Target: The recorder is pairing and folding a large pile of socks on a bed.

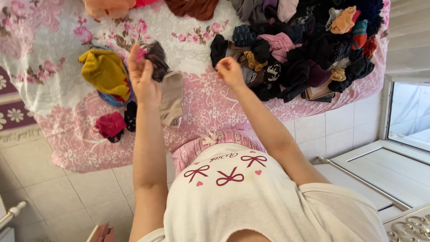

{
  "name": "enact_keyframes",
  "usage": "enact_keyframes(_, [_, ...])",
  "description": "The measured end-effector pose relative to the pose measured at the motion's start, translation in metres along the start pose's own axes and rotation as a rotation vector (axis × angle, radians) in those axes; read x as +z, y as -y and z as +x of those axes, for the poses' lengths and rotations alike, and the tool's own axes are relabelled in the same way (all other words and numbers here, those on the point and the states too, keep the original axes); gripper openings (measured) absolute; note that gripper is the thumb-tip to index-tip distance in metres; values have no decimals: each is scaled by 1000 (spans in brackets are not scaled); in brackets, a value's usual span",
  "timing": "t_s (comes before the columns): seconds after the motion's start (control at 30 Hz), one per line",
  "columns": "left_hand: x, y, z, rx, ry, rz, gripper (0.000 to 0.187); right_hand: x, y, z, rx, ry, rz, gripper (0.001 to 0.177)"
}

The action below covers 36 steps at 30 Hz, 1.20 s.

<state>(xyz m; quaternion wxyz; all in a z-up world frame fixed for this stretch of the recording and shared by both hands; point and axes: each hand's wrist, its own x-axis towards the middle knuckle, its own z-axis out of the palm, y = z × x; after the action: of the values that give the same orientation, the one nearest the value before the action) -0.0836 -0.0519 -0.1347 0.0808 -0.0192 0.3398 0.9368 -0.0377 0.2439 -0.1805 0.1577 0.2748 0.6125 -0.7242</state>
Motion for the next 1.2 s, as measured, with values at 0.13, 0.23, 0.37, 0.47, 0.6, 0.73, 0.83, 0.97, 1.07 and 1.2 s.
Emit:
enact_keyframes(0.13, [-69,26,46,246,-87,242,45,-74,-8,59,-440,-525,-398,18])
enact_keyframes(0.23, [-112,46,47,363,-154,900,43,-102,6,85,-468,-774,-699,31])
enact_keyframes(0.37, [-83,39,14,51,-388,1334,39,-92,30,96,-354,-848,-970,47])
enact_keyframes(0.47, [-79,41,-32,-119,-284,1519,43,-34,73,57,-501,-906,-978,48])
enact_keyframes(0.6, [-63,38,-90,-212,-264,1667,57,10,39,30,-848,-572,-830,24])
enact_keyframes(0.73, [-66,35,-139,-212,-304,1671,66,70,-13,-19,-532,286,-722,13])
enact_keyframes(0.83, [-78,31,-172,-248,-363,1596,65,114,-35,-56,-707,599,-820,24])
enact_keyframes(0.97, [-104,45,-198,-313,-427,1347,66,139,-85,-56,-1035,747,-1076,47])
enact_keyframes(1.07, [-121,69,-212,-341,-484,1140,65,136,-114,-37,-998,722,-1187,28])
enact_keyframes(1.2, [-117,93,-216,-318,-554,979,53,132,-104,-33,-833,694,-1127,13])
